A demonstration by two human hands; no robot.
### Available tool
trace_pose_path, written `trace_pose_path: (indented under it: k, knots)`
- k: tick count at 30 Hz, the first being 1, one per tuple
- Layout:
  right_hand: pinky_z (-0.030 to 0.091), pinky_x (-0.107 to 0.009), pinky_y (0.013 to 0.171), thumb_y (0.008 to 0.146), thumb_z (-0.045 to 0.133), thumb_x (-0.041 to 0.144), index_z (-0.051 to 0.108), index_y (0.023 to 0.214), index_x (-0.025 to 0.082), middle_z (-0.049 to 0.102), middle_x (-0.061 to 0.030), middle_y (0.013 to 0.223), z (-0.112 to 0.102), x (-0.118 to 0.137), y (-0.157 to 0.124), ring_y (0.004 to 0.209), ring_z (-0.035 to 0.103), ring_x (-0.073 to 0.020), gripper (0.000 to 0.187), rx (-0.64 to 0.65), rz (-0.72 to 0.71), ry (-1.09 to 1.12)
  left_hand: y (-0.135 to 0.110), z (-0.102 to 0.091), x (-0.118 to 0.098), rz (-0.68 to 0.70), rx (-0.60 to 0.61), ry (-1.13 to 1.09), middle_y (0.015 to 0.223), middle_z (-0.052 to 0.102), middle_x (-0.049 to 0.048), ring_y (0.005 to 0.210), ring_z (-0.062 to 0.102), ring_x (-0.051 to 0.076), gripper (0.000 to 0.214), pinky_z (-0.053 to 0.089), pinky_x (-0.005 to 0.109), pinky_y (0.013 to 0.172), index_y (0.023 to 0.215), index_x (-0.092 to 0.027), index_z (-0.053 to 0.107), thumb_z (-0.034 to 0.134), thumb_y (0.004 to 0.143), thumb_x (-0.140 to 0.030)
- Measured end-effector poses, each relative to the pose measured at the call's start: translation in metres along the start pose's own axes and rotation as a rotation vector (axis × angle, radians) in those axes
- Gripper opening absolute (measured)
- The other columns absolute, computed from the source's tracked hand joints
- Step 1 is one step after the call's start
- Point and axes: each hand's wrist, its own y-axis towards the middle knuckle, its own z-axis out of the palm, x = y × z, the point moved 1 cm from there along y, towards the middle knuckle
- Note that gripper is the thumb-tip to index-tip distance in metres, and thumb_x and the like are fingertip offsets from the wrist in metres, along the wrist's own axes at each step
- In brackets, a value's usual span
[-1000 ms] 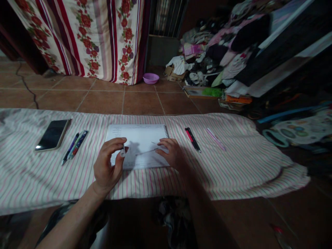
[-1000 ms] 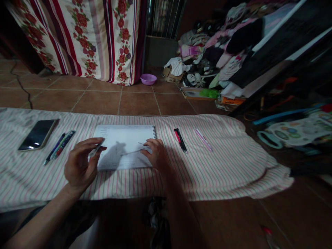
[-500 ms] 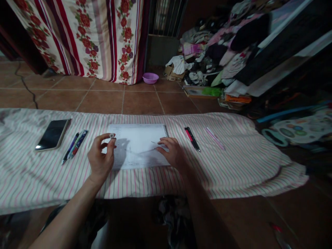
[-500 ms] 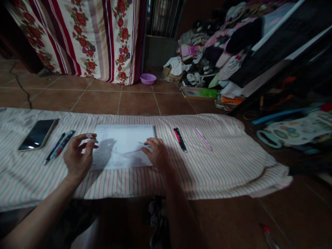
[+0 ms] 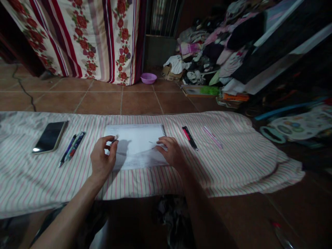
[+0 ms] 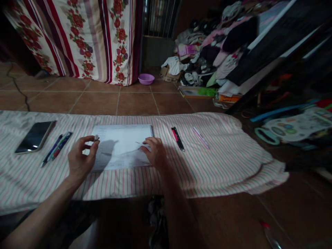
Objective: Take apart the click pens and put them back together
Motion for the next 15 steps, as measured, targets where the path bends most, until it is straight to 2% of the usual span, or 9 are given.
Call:
trace_pose_path:
  k: [3,8,15]
  knots:
    - [0.046,-0.039,0.083,0.077,0.062,0.023,0.064,0.087,0.017,0.066,-0.0092,0.094,-0.004,0.003,0.002,0.092,0.058,-0.0236,0.012,0.007,0.045,0.024,-0.002,0.002,-0.003,0.119,0.058,0.052,0.084,0.063,0.0039,0.063,0.056,0.013,0.017,0.048,0.026,0.06,0.092,-0.016,0.057,0.05,0.083,-0.029]
    - [0.049,-0.036,0.077,0.08,0.056,0.021,0.062,0.094,0.017,0.066,-0.0092,0.095,-0.007,0.01,0.004,0.086,0.059,-0.022,0.016,-0.001,0.111,0.066,-0.007,0.005,-0.008,0.279,0.181,0.064,0.086,0.064,0.0066,0.081,0.058,0.019,0.018,0.047,0.031,0.072,0.098,-0.016,0.057,0.046,0.086,-0.024]
    - [0.051,-0.031,0.076,0.083,0.05,0.023,0.06,0.101,0.019,0.066,-0.0076,0.098,-0.001,0.019,0.008,0.084,0.062,-0.0178,0.021,-0.05,0.12,0.173,-0.011,0.01,-0.006,0.332,0.26,0.165,0.085,0.066,0.0081,0.079,0.058,0.022,0.024,0.043,0.034,0.07,0.101,-0.013,0.059,0.042,0.088,-0.025]
